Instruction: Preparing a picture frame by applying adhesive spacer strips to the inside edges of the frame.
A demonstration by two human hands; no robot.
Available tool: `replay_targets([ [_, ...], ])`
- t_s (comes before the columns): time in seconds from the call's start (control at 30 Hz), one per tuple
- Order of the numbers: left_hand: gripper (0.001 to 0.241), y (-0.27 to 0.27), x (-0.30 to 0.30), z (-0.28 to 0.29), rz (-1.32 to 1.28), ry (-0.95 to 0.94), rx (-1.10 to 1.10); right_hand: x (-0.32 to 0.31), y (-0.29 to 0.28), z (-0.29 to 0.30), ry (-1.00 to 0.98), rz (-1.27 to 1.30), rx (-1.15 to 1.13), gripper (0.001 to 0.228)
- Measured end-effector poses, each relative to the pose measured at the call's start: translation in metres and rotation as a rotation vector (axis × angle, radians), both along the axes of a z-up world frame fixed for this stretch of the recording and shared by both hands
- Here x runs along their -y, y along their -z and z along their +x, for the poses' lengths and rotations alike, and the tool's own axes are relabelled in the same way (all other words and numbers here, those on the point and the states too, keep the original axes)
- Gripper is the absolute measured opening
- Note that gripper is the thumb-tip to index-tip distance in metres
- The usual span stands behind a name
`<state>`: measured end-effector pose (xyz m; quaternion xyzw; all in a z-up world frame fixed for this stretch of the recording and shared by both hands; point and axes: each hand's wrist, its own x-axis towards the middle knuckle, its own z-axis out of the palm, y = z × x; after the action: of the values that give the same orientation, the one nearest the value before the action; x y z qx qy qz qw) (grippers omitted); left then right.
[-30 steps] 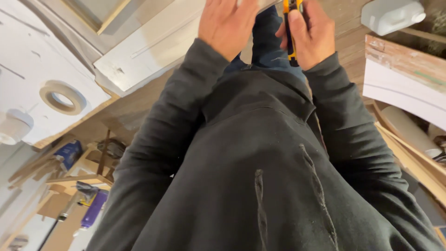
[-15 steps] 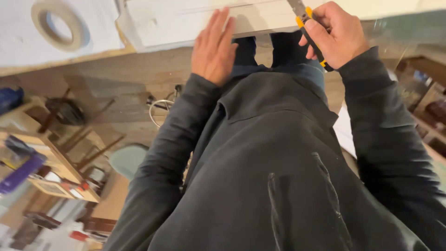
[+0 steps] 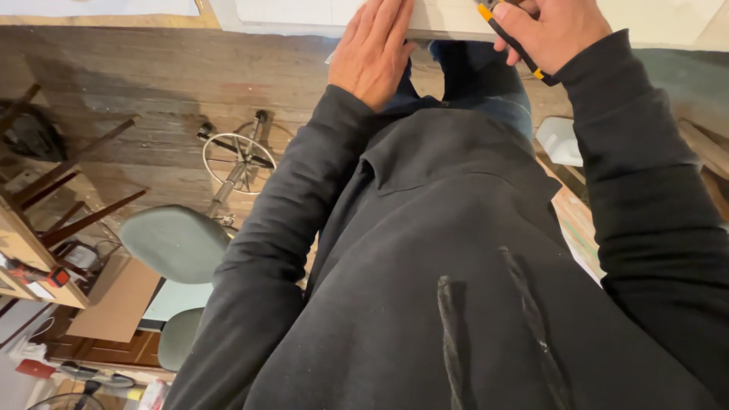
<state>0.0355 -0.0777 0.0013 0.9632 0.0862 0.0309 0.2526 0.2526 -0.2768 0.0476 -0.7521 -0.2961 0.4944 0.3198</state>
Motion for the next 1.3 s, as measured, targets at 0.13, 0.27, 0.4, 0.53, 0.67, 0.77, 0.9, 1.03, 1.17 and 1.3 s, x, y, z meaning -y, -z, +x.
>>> replay_targets([
  [0.13,0.065,0.005,-0.001,0.004,0.044,0.012,0.037,-0.003,0.004,0.001,-0.021,-0.003,0.014,0.035],
  [0.27,0.062,0.006,0.003,0.006,0.062,-0.001,0.032,-0.006,0.000,0.000,-0.053,0.007,0.050,0.036],
  [0.4,0.063,0.005,0.006,0.008,0.052,-0.013,0.029,-0.005,0.004,-0.002,-0.041,-0.013,0.045,0.037],
  [0.53,0.065,0.007,0.010,0.009,0.064,-0.025,0.032,-0.005,0.000,-0.001,-0.046,-0.046,0.069,0.035],
  [0.67,0.066,0.010,0.015,0.010,0.107,-0.039,0.031,-0.006,-0.002,-0.002,-0.057,-0.023,0.083,0.035],
  [0.77,0.065,0.005,0.016,0.014,0.130,-0.027,0.024,-0.005,0.002,-0.003,-0.045,-0.035,0.083,0.035],
  [0.9,0.061,0.011,0.019,0.019,0.171,-0.015,-0.009,-0.008,-0.004,-0.003,-0.031,-0.055,0.076,0.034],
  [1.03,0.059,0.011,0.021,0.023,0.205,-0.032,0.030,-0.009,-0.006,-0.004,-0.030,-0.042,0.070,0.033],
  [1.17,0.053,0.009,0.020,0.025,0.248,-0.022,-0.004,0.009,-0.002,0.002,0.011,-0.027,0.095,0.038],
  [1.3,0.051,0.005,0.018,0.028,0.261,-0.025,0.005,0.043,-0.006,0.007,0.186,0.005,0.032,0.035],
])
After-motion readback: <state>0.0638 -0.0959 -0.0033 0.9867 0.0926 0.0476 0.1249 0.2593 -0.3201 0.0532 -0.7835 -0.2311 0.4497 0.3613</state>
